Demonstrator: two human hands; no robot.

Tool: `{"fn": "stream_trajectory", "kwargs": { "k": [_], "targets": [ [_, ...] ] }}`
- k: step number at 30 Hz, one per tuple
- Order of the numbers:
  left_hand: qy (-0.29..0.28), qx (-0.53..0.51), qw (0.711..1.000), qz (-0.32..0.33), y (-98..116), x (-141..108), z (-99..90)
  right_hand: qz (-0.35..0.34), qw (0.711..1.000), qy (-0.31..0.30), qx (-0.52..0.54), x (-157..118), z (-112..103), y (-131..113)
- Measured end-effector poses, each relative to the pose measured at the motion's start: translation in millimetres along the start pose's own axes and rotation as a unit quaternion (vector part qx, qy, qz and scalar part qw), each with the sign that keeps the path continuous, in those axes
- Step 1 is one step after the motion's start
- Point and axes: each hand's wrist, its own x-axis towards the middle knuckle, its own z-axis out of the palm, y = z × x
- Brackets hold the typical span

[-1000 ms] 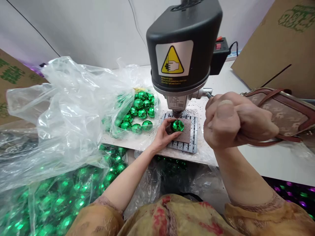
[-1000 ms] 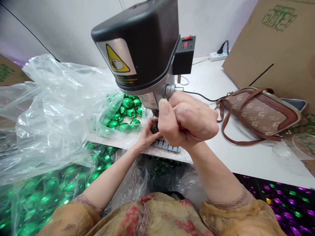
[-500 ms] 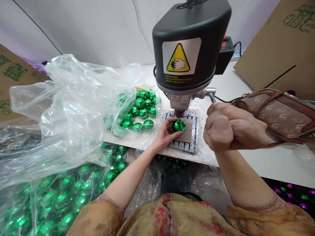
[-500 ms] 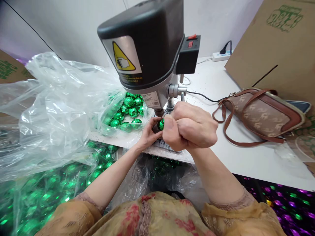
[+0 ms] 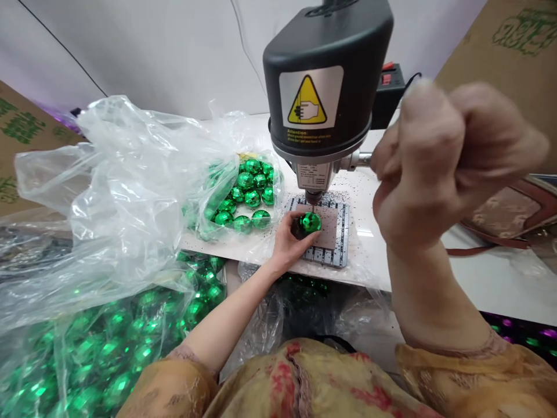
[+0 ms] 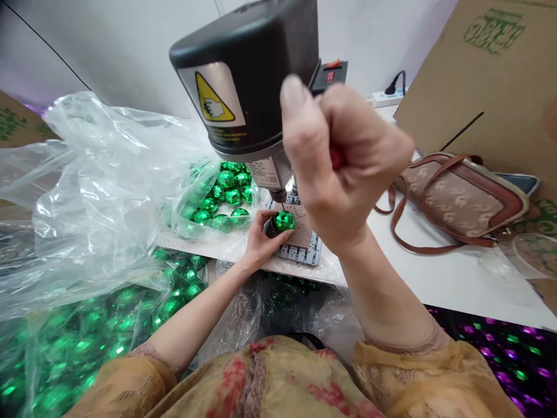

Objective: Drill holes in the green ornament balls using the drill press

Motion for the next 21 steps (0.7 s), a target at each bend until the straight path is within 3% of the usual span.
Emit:
{"fn": "stream_trajectory", "kwargs": {
  "k": [2,4,6,8,10,12,14,17,19,21],
  "targets": [
    [0.04,0.06,0.995,0.073,8,-19,-8.1,0.033,0.999,-0.007,-0.002,8,4,-8],
    [0.023,0.093,0.979,0.179,11,-45,-19.9,0.04,0.999,-0.017,-0.008,10,4,-12],
    [-0.054,0.138,0.941,0.306,8,-72,-32.6,0.043,0.999,-0.025,-0.022,9,2,-12],
    [-0.177,0.24,0.87,0.393,1,-96,-43.3,0.044,0.998,-0.03,-0.03,7,0,-11],
    [-0.302,0.352,0.798,0.385,-9,-113,-50.8,0.038,0.999,-0.019,-0.023,6,0,-10],
    [-0.358,0.399,0.774,0.336,-16,-120,-55.3,0.038,0.999,-0.01,-0.009,6,1,-9],
    [-0.314,0.363,0.804,0.351,-19,-116,-58.8,0.047,0.999,-0.011,-0.005,5,2,-8],
    [-0.146,0.284,0.866,0.384,-15,-86,-67.4,0.049,0.999,-0.011,-0.007,4,3,-8],
    [-0.047,0.292,0.909,0.294,-12,-51,-77.6,0.036,0.999,0.004,0.003,4,5,-8],
    [-0.012,0.317,0.937,0.147,-13,-12,-90.8,0.024,0.999,0.01,0.02,5,6,-8]
  ]
}}
